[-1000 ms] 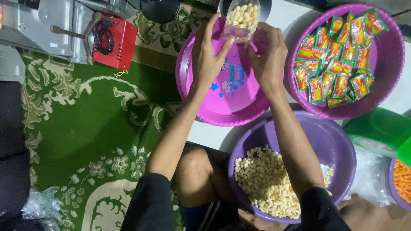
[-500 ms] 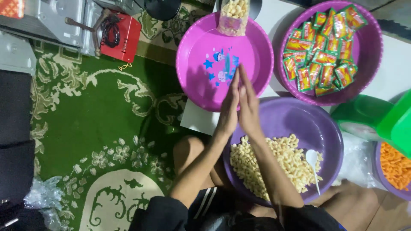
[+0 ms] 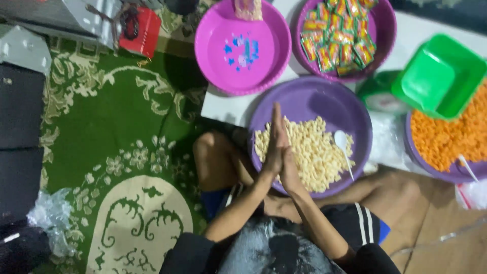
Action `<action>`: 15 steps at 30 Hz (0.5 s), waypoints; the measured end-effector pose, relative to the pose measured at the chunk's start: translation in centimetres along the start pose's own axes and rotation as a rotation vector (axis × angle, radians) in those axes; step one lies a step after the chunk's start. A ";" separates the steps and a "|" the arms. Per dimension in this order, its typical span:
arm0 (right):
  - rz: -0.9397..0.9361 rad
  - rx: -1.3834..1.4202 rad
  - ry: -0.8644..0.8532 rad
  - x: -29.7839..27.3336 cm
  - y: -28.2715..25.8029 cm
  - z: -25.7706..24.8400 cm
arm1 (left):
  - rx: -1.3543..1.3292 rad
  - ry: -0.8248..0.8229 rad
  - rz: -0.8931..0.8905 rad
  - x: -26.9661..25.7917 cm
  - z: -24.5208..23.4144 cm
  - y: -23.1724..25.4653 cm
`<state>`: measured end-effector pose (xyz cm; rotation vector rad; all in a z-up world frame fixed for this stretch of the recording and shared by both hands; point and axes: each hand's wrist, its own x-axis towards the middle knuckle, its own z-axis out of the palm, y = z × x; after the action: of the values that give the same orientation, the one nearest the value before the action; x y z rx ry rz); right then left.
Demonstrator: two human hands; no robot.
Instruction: Manually scooping snacks from a large bowl into small plastic bags using a spoon.
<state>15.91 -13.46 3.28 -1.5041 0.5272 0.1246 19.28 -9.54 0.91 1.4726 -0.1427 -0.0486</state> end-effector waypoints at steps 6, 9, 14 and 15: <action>-0.263 -0.278 -0.088 -1.4 4.6 -5.0 | -0.059 -0.122 -0.027 -8.1 3.2 1.7; -0.263 0.146 -0.224 -4.5 8.8 -7.1 | -0.087 -0.184 -0.074 -11.1 3.2 1.8; -0.095 -0.028 -0.161 -10.9 5.8 -6.4 | -0.154 -0.296 -0.112 -13.0 3.7 1.3; -0.091 -0.027 -0.150 -11.1 6.6 -7.5 | -0.157 -0.306 -0.117 -15.2 4.4 1.7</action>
<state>1.62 -17.49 1.86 -1.5286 0.3372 0.1729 3.60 -11.89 1.97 1.3078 -0.2946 -0.3731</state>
